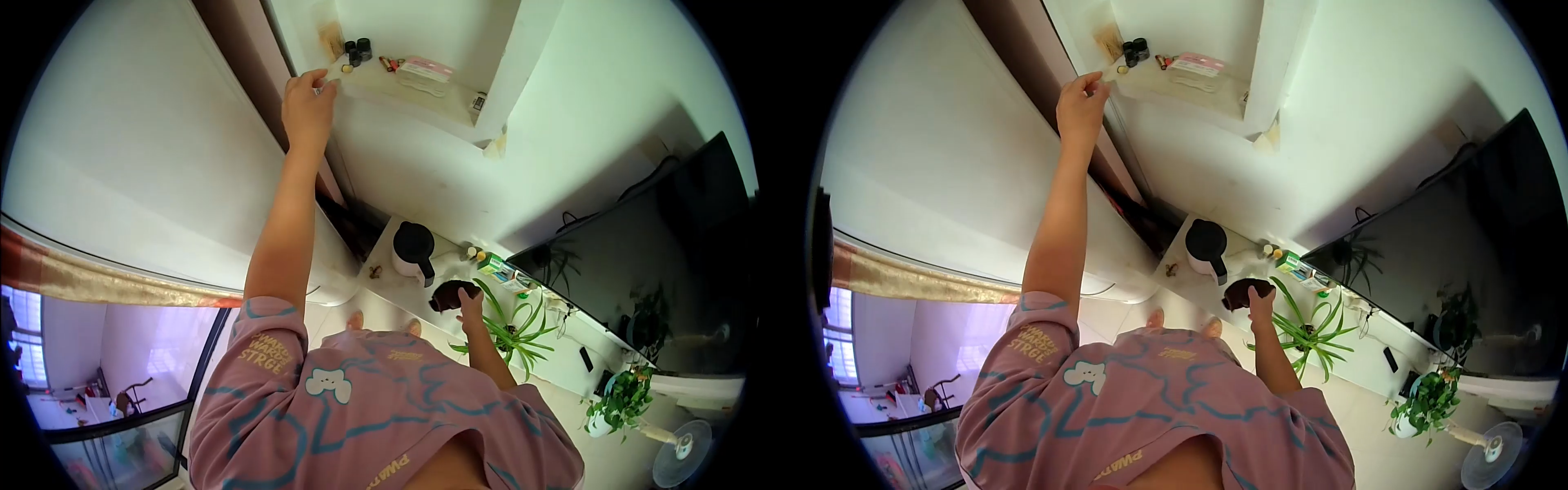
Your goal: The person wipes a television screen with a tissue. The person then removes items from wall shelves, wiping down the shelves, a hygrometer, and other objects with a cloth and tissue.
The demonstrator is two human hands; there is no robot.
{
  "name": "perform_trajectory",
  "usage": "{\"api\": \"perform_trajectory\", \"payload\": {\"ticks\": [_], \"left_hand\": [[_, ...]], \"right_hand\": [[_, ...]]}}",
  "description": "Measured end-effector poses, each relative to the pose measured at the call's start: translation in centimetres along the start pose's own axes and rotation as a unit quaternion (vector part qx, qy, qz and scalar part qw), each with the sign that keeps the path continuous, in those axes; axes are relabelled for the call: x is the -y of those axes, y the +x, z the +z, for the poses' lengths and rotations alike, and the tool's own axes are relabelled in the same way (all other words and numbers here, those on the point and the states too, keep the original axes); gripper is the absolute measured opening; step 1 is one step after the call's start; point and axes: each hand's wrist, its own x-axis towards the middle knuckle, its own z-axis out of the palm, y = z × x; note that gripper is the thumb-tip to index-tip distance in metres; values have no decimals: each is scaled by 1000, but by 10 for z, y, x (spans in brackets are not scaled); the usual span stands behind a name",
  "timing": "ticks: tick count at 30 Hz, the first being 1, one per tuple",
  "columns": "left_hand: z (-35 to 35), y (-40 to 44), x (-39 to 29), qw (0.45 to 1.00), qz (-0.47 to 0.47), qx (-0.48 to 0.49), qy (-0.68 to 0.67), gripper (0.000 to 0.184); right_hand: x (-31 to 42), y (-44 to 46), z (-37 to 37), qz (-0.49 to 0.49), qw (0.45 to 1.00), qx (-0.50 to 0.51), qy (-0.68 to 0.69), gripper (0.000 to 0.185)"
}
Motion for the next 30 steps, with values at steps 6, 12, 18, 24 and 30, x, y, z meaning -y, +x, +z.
{"api": "perform_trajectory", "payload": {"ticks": [6,12,18,24,30], "left_hand": [[11,14,-14,1000,-4,23,14,33],[31,23,-15,996,-58,62,26,33],[26,21,-6,985,-107,43,-125,31],[-10,-36,-16,757,-327,69,-561,23],[-20,-105,8,520,-484,149,-688,18]], "right_hand": [[6,33,-4,-112,982,150,-34,53],[20,-33,6,-168,968,184,21,32],[67,-95,13,-292,917,249,-110,31],[270,-223,25,-540,813,96,-194,20],[408,-224,63,-747,578,-73,-321,21]]}}
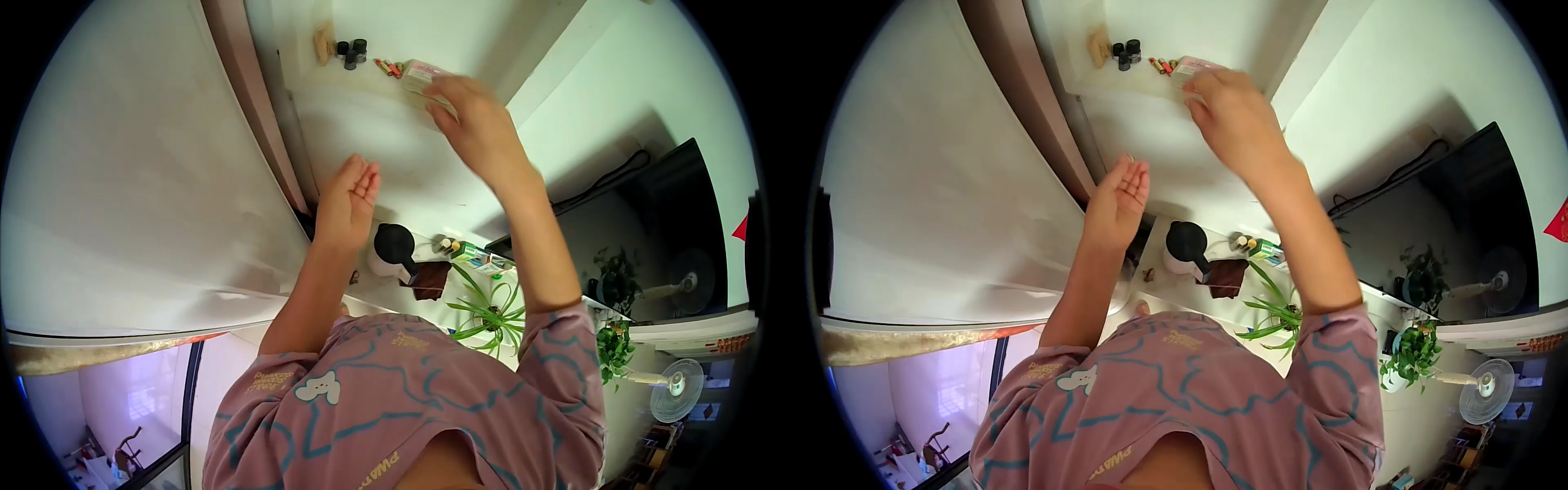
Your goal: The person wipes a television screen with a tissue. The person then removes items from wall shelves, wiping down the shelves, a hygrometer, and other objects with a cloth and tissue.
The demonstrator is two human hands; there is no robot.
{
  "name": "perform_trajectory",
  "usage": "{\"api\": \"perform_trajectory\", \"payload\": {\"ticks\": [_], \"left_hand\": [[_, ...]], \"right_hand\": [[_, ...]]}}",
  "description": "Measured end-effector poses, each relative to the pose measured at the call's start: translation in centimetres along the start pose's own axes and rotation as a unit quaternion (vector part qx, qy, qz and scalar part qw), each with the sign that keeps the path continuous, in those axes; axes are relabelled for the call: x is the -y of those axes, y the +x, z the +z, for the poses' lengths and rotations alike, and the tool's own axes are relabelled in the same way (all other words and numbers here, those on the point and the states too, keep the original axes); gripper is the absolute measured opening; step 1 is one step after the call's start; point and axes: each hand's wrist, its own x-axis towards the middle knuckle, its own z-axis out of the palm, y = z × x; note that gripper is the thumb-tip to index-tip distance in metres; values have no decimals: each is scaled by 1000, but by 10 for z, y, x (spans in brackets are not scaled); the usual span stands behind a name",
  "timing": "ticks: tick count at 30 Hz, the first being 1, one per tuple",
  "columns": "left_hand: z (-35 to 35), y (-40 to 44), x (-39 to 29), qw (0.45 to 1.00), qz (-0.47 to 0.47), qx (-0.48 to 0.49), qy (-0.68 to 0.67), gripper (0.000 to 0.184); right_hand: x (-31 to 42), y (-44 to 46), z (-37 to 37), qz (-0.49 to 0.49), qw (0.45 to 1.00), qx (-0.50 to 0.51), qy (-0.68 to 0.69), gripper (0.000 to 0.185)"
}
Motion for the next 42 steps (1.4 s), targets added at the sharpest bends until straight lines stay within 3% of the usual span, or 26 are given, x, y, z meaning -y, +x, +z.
{"api": "perform_trajectory", "payload": {"ticks": [4,7,10,17,22,23,25,26,28,32,33,35,36,37,38,40,42], "left_hand": [[-19,-9,2,996,-88,-24,-12,18],[-22,-18,-3,995,-93,-23,3,20],[-30,-21,-6,996,-89,-22,-3,20],[-30,-23,-4,992,-117,-24,-32,21],[-31,-22,1,987,-139,5,-74,25],[-30,-23,1,987,-141,5,-73,25],[-25,-24,0,988,-143,-12,-60,22],[-23,-24,0,988,-142,-12,-60,22],[-23,-25,0,988,-148,-31,-44,19],[-35,-14,1,990,-140,5,-6,21],[-28,-17,-6,991,-91,6,102,21],[-8,-17,-15,941,43,-4,335,19],[8,-12,-21,940,43,-4,338,19],[27,-7,-27,841,185,-12,508,22],[44,2,-32,693,316,-19,647,25],[72,33,-37,595,423,-10,684,28],[99,68,-41,540,446,16,713,28]], "right_hand": [[-23,40,25,-60,988,28,-137,28],[-32,49,27,-11,978,113,-177,35],[-34,53,19,69,966,199,-152,39],[-30,49,12,94,963,194,-165,41],[-26,55,6,126,952,252,-121,39],[-24,52,6,128,952,252,-120,39],[-13,42,3,80,977,108,-166,43],[-5,37,-3,80,977,107,-166,43],[21,16,-19,49,991,124,-16,46],[60,-70,-17,19,977,152,146,49],[64,-91,-13,33,971,169,163,49],[67,-126,-5,49,964,184,184,49],[67,-141,-2,93,955,194,206,48],[66,-155,2,136,942,204,228,47],[65,-170,7,138,942,201,230,47],[62,-196,14,200,931,189,240,46],[60,-214,10,212,929,185,241,46]]}}
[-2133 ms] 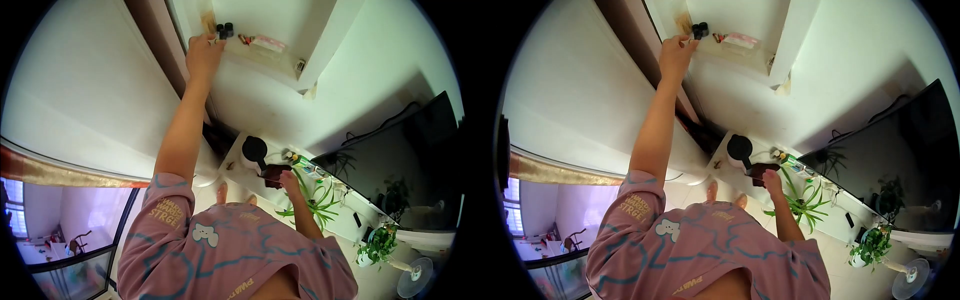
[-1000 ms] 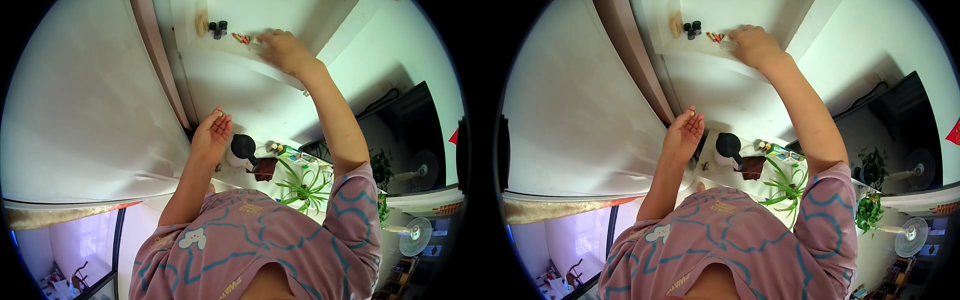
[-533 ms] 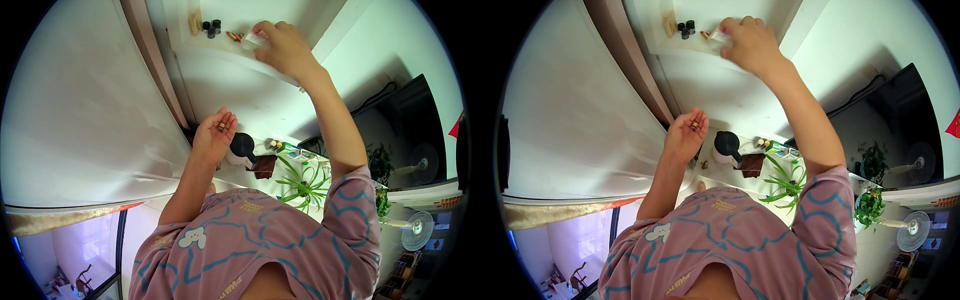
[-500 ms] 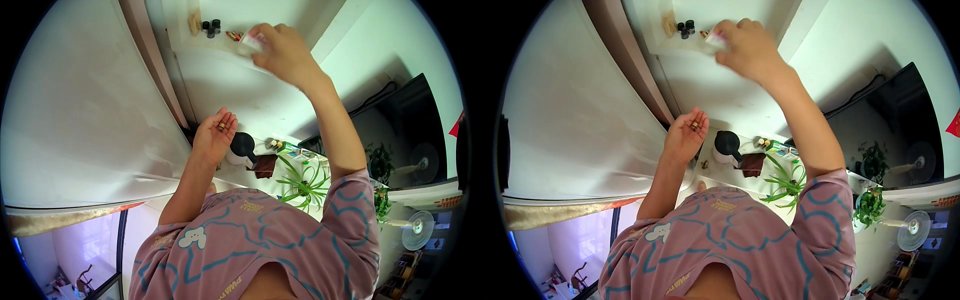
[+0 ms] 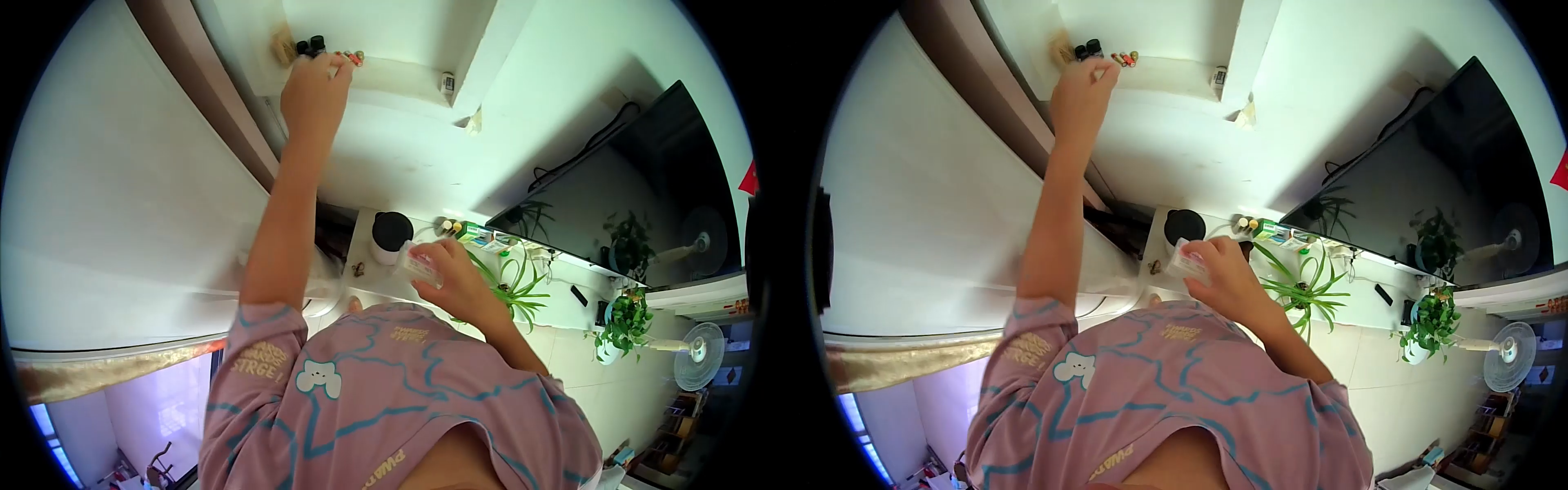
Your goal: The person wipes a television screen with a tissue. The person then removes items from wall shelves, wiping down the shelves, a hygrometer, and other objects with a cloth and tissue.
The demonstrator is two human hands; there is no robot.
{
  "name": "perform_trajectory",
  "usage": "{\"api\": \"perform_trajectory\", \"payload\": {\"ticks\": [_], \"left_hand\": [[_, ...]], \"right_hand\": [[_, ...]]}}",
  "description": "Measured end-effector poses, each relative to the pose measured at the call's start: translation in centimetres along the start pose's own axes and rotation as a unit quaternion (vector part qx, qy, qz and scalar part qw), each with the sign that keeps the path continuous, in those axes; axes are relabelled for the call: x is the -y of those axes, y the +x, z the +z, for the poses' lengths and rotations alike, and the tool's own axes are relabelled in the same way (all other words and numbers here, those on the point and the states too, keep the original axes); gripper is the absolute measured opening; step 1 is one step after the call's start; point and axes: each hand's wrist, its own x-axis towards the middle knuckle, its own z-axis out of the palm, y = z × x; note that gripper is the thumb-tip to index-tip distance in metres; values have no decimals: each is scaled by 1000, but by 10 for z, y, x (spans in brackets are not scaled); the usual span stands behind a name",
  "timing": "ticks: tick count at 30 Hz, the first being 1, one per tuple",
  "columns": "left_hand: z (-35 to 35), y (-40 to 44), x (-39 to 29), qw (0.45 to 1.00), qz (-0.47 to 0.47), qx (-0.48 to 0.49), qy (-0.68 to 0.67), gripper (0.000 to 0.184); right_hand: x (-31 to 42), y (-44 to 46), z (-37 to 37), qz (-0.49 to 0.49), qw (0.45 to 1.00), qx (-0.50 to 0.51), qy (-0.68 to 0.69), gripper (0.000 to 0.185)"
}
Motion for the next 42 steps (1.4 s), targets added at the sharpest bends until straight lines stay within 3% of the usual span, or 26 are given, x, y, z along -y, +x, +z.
{"api": "perform_trajectory", "payload": {"ticks": [4,6,7,9,12,16,19,21,25,27,30,34,36,38,40,42], "left_hand": [[21,40,-26,994,47,58,83,24],[34,40,-46,984,152,84,49,28],[37,41,-58,984,152,84,48,28],[45,45,-77,946,39,318,58,32],[65,45,-81,931,60,347,96,37],[68,40,-69,948,122,288,52,36],[65,48,-57,937,144,318,-4,35],[64,54,-51,927,105,353,-73,37],[55,49,-63,929,57,359,-67,36],[52,45,-72,936,109,326,78,39],[69,42,-62,940,122,295,119,40],[55,48,-55,944,62,314,83,43],[30,37,-49,967,-8,204,-155,39],[-9,19,-56,922,-86,162,-341,25],[-29,5,-39,813,-167,166,-533,18],[-50,-17,-28,697,-256,111,-661,13]], "right_hand": [[-16,-26,-6,60,998,-20,-8,46],[-23,-35,-7,111,993,-46,9,46],[-25,-38,-7,112,993,-46,8,46],[-27,-43,-8,140,988,-63,-2,47],[-26,-44,-9,157,985,-69,2,48],[-31,-44,-9,142,987,-73,-6,48],[-30,-43,-9,168,984,-65,4,48],[-30,-43,-9,156,986,-62,-2,48],[-33,-39,-6,150,987,-54,-5,49],[-32,-37,-5,121,991,-52,-13,49],[-29,-33,-7,123,991,-54,-5,49],[-29,-20,-13,80,994,-75,-28,49],[-17,-4,-22,9,993,-100,-60,50],[-1,18,-32,-32,992,-100,-75,49],[18,44,-41,-73,988,-100,-91,49],[39,75,-50,-165,969,-121,-135,47]]}}
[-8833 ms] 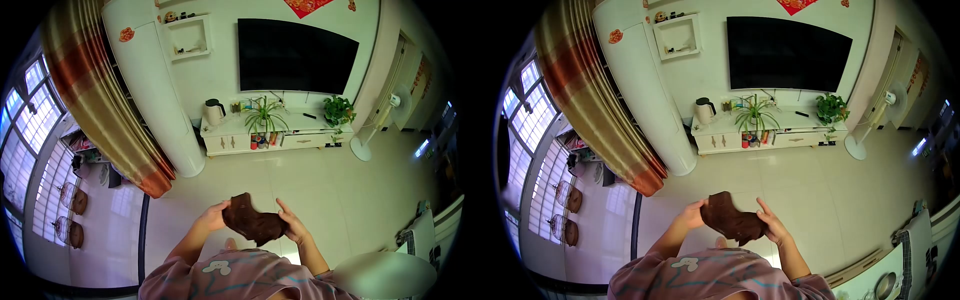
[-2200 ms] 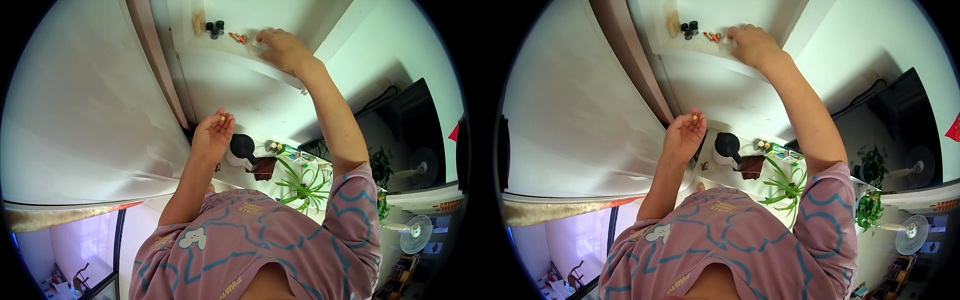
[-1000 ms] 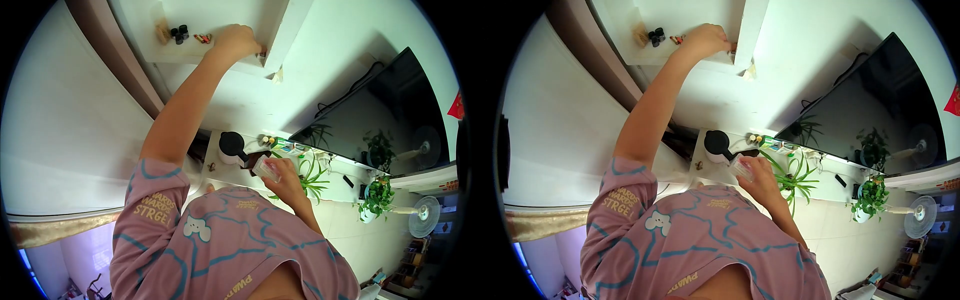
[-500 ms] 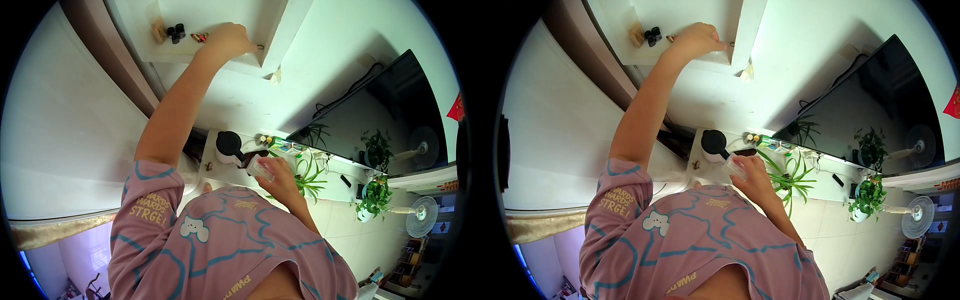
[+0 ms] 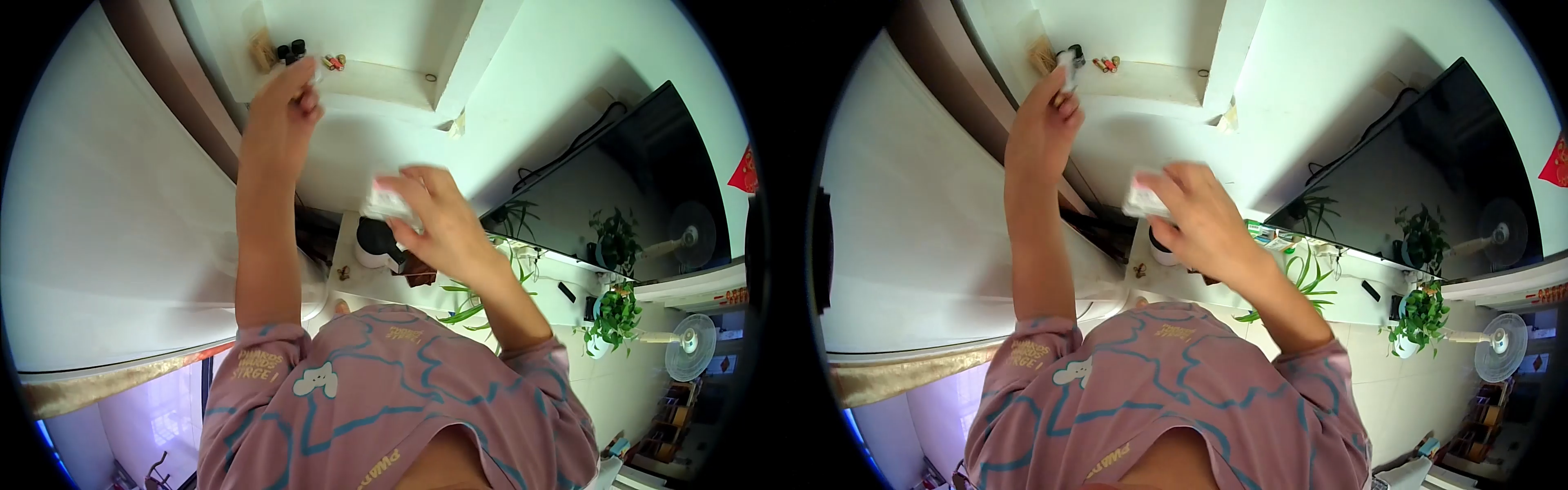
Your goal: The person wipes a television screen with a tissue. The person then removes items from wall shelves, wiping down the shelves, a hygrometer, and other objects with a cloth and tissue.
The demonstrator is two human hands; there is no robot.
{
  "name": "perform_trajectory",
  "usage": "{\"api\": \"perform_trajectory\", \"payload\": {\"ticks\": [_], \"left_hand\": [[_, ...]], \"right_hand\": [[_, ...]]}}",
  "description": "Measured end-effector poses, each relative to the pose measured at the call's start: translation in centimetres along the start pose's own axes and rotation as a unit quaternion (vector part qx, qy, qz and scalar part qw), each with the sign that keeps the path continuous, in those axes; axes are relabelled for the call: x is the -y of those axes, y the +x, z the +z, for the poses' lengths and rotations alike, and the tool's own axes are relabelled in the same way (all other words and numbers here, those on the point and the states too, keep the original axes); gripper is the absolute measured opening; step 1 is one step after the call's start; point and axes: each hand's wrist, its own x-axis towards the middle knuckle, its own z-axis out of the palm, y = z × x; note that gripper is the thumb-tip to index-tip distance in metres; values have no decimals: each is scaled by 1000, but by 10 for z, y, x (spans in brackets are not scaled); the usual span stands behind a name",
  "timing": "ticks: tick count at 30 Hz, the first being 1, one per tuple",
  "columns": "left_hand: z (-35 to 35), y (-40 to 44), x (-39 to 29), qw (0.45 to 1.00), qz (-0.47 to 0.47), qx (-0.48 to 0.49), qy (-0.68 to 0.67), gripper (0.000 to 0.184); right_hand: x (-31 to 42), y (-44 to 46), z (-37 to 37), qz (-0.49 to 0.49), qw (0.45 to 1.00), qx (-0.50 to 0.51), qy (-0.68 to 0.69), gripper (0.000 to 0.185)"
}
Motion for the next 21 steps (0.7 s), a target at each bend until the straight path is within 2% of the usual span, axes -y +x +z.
{"api": "perform_trajectory", "payload": {"ticks": [4,6,7,9,10,12,14,16,17,19,20,21], "left_hand": [[-40,-39,6,996,-21,-46,-79,14],[-52,-54,10,989,-84,-89,-79,14],[-57,-60,13,989,-84,-89,-80,14],[-65,-70,20,988,-100,-96,-74,13],[-69,-74,24,987,-99,-98,-76,13],[-77,-79,30,982,-132,-102,-86,13],[-80,-84,34,980,-146,-103,-86,13],[-83,-87,39,977,-163,-105,-88,13],[-85,-87,42,978,-165,-91,-94,13],[-85,-86,44,978,-168,-78,-99,13],[-84,-85,44,977,-175,-74,-100,14],[-82,-83,44,976,-182,-68,-101,14]], "right_hand": [[-5,73,5,-53,996,-55,-51,46],[-20,108,12,-72,984,-91,-137,42],[-27,121,14,-72,984,-90,-138,42],[-40,142,20,-18,971,-75,-228,37],[-48,149,22,-20,971,-73,-228,37],[-61,155,24,-26,946,-61,-317,31],[-50,162,3,-8,934,-43,-355,26],[-36,165,-23,28,882,30,-470,20],[-27,166,-30,27,882,32,-470,20],[-15,166,-37,71,787,166,-590,19],[-19,166,-33,73,787,167,-589,19],[-26,168,-27,69,760,203,-613,19]]}}
